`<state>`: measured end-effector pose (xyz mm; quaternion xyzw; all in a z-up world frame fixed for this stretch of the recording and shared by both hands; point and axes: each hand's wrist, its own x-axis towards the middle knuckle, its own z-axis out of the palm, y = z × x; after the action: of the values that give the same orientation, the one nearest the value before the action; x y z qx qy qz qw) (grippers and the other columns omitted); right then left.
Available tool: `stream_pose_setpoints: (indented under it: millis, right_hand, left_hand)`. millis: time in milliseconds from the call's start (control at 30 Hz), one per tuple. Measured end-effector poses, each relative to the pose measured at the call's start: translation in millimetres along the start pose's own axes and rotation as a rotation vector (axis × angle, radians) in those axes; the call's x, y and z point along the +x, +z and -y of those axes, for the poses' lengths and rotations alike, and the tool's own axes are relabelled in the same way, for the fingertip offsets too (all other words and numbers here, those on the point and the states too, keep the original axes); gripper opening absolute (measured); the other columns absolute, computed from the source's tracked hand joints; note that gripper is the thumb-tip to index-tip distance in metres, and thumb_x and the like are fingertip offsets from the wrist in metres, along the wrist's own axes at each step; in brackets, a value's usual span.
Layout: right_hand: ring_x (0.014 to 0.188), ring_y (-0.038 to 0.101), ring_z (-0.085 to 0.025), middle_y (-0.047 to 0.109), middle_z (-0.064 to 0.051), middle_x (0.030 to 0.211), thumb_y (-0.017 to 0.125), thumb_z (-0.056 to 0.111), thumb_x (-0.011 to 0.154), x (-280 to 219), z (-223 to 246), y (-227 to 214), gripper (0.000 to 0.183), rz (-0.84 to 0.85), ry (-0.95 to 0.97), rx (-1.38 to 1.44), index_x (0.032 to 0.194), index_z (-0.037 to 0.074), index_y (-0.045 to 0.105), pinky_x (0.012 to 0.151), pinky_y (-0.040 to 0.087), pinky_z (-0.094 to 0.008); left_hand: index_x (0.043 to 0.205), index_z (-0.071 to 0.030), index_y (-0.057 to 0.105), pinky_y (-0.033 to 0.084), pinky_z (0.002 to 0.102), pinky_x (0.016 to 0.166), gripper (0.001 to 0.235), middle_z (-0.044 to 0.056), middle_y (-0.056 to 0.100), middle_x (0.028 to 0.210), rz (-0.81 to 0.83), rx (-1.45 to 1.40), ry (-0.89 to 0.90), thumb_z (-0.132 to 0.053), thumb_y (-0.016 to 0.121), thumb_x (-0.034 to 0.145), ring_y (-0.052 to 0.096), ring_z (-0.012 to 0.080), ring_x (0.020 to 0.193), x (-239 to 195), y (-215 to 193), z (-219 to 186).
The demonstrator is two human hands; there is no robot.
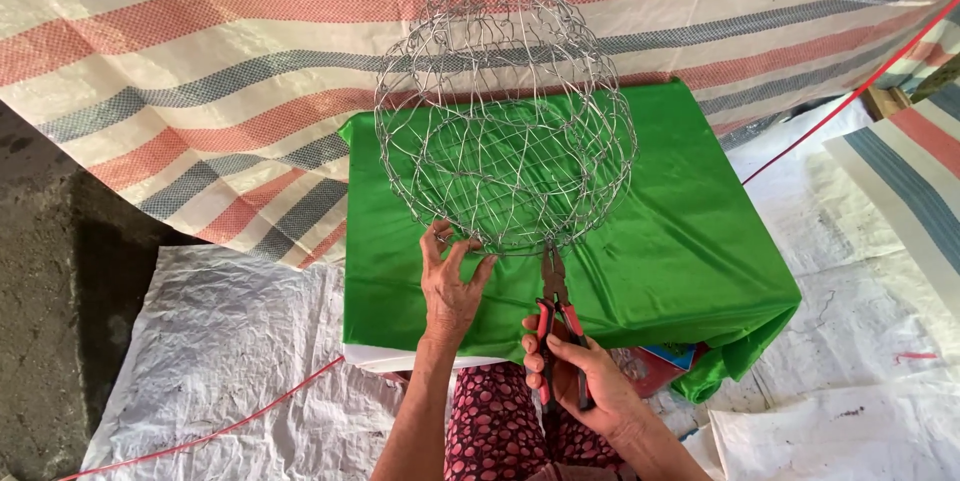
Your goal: Shaping and trimming a wire mesh structure using pliers
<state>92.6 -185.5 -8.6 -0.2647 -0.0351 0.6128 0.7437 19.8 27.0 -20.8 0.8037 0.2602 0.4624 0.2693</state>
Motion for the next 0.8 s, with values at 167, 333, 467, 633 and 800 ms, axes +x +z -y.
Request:
stream_pose_setpoints:
  millis: [167,333,467,633,800]
  right_hand:
    - [0.079,0.057,-0.019,0.062,-0.013,0.098,0.06,0.008,0.096,3.7,-10.3,8.5,0.037,-0.034,-0.031,0.007,0.131,-0.004,0.058,0.066,0.049,-0.035]
    - [0.075,0.056,-0.02,0.06,-0.013,0.095,0.063,0.01,0.095,11.5,-28.2,16.3,0.034,-0.209,-0.132,-0.093,0.126,-0.002,0.059,0.061,0.048,-0.033]
    - [0.074,0.056,-0.019,0.06,-0.013,0.096,0.06,0.01,0.098,17.9,-33.9,22.0,0.032,-0.238,-0.191,-0.108,0.129,-0.001,0.059,0.064,0.047,-0.035]
    - [0.095,0.066,-0.03,0.067,-0.017,0.103,0.058,0.017,0.095,6.3,-13.8,24.0,0.045,-0.057,-0.037,-0.049,0.136,-0.002,0.057,0.082,0.059,-0.052]
    - [0.117,0.064,-0.033,0.066,-0.017,0.123,0.064,0.024,0.095,2.1,16.1,0.7,0.055,0.176,0.038,0.01,0.142,0.0,0.051,0.099,0.055,-0.058]
  left_hand:
    - [0.092,-0.009,0.068,0.058,0.04,0.092,0.03,0.014,0.045,0.14,0.002,-0.004,-0.011,-0.018,0.089,0.073,0.058,0.0314,0.118,0.3,0.2,0.0]
    - [0.09,-0.009,0.068,0.057,0.038,0.094,0.03,0.013,0.048,0.136,-0.026,0.001,0.005,-0.016,0.09,0.071,0.057,0.0295,0.117,0.0,0.1,-2.1]
    - [0.09,-0.01,0.068,0.056,0.037,0.09,0.029,0.013,0.048,0.135,-0.04,-0.01,0.008,-0.017,0.089,0.072,0.057,0.0289,0.115,2.2,-0.1,-7.5]
    - [0.09,-0.012,0.069,0.056,0.039,0.087,0.026,0.012,0.049,0.134,0.015,0.026,-0.004,-0.023,0.088,0.075,0.058,0.0295,0.113,1.4,-4.7,-5.9]
    - [0.089,-0.012,0.069,0.057,0.041,0.088,0.026,0.013,0.048,0.135,0.038,0.035,-0.014,-0.027,0.087,0.076,0.056,0.0309,0.118,1.1,-3.1,-0.3]
